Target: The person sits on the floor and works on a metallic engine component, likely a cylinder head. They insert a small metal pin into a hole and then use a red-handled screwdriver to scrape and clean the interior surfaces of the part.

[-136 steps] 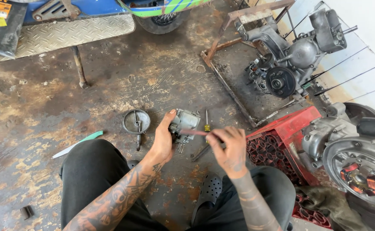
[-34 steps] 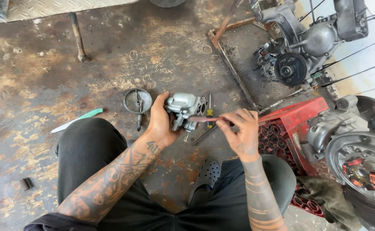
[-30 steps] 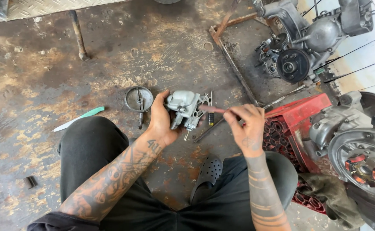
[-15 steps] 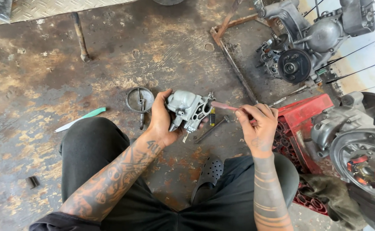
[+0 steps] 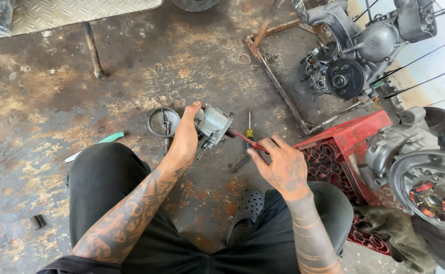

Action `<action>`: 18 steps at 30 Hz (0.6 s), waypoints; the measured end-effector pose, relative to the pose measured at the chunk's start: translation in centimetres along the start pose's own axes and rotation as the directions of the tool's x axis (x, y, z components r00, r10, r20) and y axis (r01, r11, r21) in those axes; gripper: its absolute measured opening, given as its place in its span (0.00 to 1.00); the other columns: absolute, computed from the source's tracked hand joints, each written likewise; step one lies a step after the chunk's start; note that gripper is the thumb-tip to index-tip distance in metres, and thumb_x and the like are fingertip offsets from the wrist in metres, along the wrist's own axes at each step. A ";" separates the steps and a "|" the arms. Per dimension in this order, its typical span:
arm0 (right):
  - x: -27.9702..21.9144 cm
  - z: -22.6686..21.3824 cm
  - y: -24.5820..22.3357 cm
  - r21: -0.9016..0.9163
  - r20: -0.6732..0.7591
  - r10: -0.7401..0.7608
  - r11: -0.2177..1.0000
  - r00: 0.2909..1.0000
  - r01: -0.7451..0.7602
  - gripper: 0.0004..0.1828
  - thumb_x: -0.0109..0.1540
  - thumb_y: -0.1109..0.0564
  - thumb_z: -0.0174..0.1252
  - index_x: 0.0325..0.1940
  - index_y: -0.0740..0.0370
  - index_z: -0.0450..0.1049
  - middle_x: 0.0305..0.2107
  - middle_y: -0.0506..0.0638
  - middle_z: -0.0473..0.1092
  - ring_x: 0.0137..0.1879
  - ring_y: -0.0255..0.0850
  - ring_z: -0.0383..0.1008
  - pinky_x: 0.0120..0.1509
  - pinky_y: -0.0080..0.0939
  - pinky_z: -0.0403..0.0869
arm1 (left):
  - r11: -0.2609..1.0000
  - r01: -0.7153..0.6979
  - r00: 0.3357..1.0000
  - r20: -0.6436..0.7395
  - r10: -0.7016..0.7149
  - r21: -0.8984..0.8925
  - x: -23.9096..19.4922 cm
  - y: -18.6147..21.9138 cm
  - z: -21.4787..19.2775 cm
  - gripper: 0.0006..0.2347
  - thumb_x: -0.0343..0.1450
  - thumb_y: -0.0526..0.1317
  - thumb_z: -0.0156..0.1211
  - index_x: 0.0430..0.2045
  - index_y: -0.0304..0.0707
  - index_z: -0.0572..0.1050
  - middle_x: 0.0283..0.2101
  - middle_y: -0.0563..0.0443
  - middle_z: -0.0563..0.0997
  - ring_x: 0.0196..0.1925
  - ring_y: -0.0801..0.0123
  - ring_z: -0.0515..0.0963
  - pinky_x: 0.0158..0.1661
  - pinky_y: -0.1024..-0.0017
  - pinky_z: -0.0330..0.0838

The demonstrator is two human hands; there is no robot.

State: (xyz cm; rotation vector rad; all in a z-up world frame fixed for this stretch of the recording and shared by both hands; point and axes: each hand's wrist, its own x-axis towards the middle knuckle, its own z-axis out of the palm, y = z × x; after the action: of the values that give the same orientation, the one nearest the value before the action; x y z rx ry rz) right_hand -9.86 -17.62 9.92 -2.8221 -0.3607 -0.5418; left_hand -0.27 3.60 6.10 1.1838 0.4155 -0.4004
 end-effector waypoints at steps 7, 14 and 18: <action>-0.2 -0.7 2.6 0.045 0.212 0.218 0.972 0.953 -0.232 0.15 0.57 0.48 0.66 0.47 0.39 0.75 0.26 0.47 0.78 0.39 0.52 0.82 0.43 0.56 0.77 | 0.998 -0.031 0.999 0.029 0.030 0.057 0.8 -0.8 0.1 0.19 0.68 0.61 0.53 0.32 0.47 0.68 0.39 0.48 0.64 0.45 0.58 0.67 0.47 0.60 0.61; -0.2 -1.2 3.3 0.079 0.322 0.266 0.949 0.909 -0.305 0.14 0.65 0.43 0.57 0.36 0.52 0.78 0.30 0.56 0.79 0.43 0.60 0.80 0.46 0.60 0.76 | 0.992 -0.044 0.990 0.136 0.028 0.120 0.1 -1.4 1.1 0.24 0.67 0.65 0.54 0.41 0.44 0.74 0.47 0.43 0.69 0.55 0.53 0.69 0.57 0.54 0.62; -2.8 2.6 6.7 0.330 0.601 0.253 0.785 0.758 -0.524 0.20 0.68 0.44 0.52 0.30 0.55 0.81 0.18 0.55 0.75 0.31 0.47 0.80 0.39 0.48 0.76 | 1.000 0.013 0.995 0.101 -0.016 0.028 -0.3 -1.2 1.8 0.21 0.65 0.62 0.59 0.38 0.47 0.71 0.41 0.49 0.67 0.46 0.59 0.70 0.51 0.58 0.66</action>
State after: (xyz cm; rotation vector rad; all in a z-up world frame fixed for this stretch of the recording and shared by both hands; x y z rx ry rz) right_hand -9.64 -23.78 5.23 -2.3804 0.0424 0.3960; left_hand -0.94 1.56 5.92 1.1826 0.3318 -0.4776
